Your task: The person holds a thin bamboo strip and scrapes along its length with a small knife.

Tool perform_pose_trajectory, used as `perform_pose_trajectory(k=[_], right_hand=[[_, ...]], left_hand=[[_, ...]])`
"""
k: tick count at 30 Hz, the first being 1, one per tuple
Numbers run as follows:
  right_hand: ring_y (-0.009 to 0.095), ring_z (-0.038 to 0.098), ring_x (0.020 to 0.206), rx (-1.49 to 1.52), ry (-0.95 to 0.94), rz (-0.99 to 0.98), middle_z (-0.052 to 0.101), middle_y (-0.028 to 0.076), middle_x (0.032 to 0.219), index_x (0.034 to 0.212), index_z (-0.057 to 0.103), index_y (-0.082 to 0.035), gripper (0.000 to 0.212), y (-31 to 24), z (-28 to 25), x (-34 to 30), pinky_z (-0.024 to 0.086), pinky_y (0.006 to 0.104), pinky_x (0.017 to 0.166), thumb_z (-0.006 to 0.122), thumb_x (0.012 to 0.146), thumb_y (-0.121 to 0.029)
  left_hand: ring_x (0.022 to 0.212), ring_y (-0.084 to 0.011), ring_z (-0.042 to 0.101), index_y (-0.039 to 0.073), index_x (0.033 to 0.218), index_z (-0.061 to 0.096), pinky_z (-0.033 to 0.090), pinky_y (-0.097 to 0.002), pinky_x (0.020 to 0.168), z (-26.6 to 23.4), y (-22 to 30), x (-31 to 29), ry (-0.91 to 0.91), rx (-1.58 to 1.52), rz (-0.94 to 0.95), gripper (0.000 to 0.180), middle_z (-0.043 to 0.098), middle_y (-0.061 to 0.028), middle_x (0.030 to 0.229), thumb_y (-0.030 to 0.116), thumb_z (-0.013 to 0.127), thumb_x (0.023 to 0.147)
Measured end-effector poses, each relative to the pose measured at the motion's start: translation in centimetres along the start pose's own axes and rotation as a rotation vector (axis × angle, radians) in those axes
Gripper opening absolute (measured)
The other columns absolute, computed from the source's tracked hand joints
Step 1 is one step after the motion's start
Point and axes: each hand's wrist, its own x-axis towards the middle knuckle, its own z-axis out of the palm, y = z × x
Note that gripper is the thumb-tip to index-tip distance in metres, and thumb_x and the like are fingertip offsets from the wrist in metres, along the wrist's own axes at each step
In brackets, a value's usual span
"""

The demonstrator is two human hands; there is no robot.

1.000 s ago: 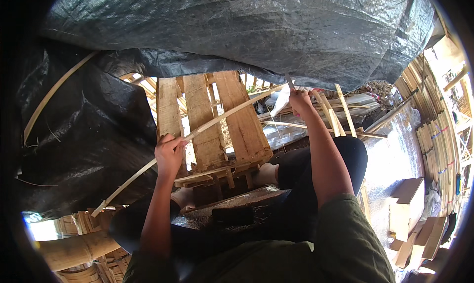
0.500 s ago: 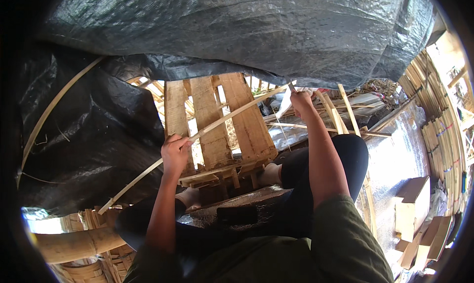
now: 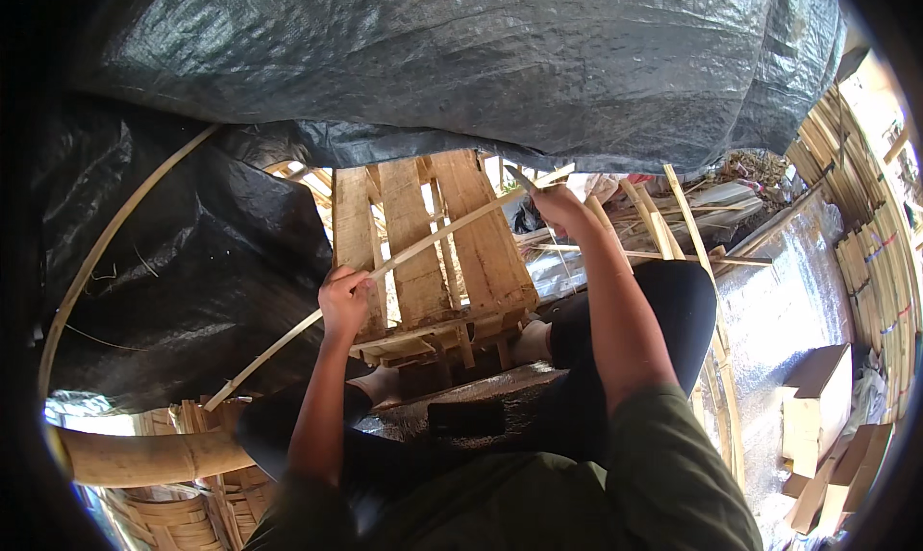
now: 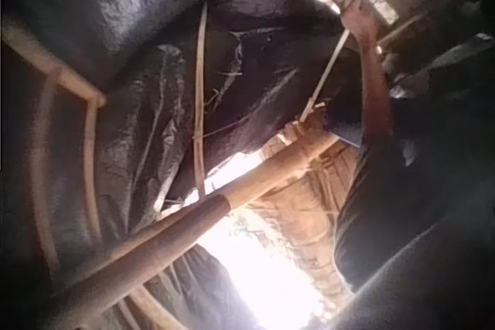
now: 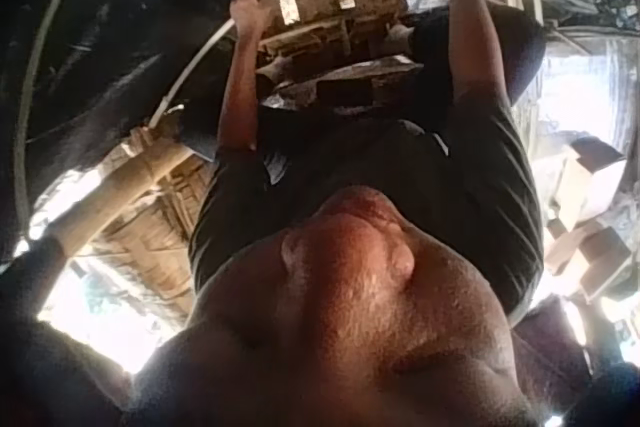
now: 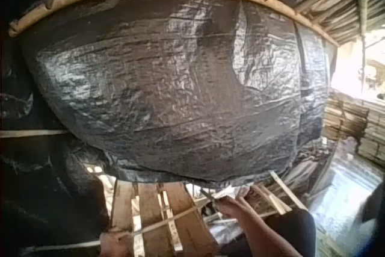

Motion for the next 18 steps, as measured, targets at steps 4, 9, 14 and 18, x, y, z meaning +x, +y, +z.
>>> perform_pose_trajectory(k=[4,9,14,18], right_hand=[[0.021,0.053,0.045,0.364,0.645,-0.004,0.057,0.009,0.059,0.074,0.059,-0.001,0.047,2.8,-1.2,3.3,0.04,0.0379,0.043,0.05,0.1,-0.04],[0.022,0.063,0.054,0.505,0.545,0.045,0.063,0.012,0.068,0.094,0.066,0.006,0.055,3.3,1.0,4.0,0.049,0.038,0.045,0.068,0.088,-0.049],[0.019,0.06,0.054,0.56,0.433,0.007,0.062,0.009,0.066,0.09,0.065,0.003,0.047,4.2,1.8,4.1,0.046,0.0362,0.043,0.074,0.085,-0.043],[0.018,0.058,0.055,0.567,0.465,0.075,0.06,0.007,0.068,0.087,0.061,0.001,0.043,3.1,1.8,2.4,0.042,0.0352,0.04,0.076,0.085,-0.04]], left_hand=[[0.073,-0.0309,0.062,0.005,0.08,0.071,0.048,-0.0404,0.065,0.3,0.2,0.4,-0.007,-0.016,-0.036,0.007,0.061,-0.0093,0.075,0.003,0.073,0.074],[0.077,-0.0311,0.063,0.006,0.077,0.067,0.049,-0.0411,0.067,0.0,0.0,0.0,-0.044,0.011,-0.055,0.008,0.062,-0.0082,0.078,0.003,0.074,0.076],[0.075,-0.0305,0.063,0.007,0.079,0.065,0.049,-0.0406,0.065,0.5,-0.2,-0.3,-0.044,0.021,-0.057,0.01,0.061,-0.0081,0.078,0.005,0.075,0.076],[0.068,-0.0278,0.062,0.005,0.078,0.065,0.048,-0.0372,0.061,0.2,0.6,-0.5,-0.057,0.014,-0.02,0.01,0.06,-0.0086,0.076,0.001,0.074,0.075]])
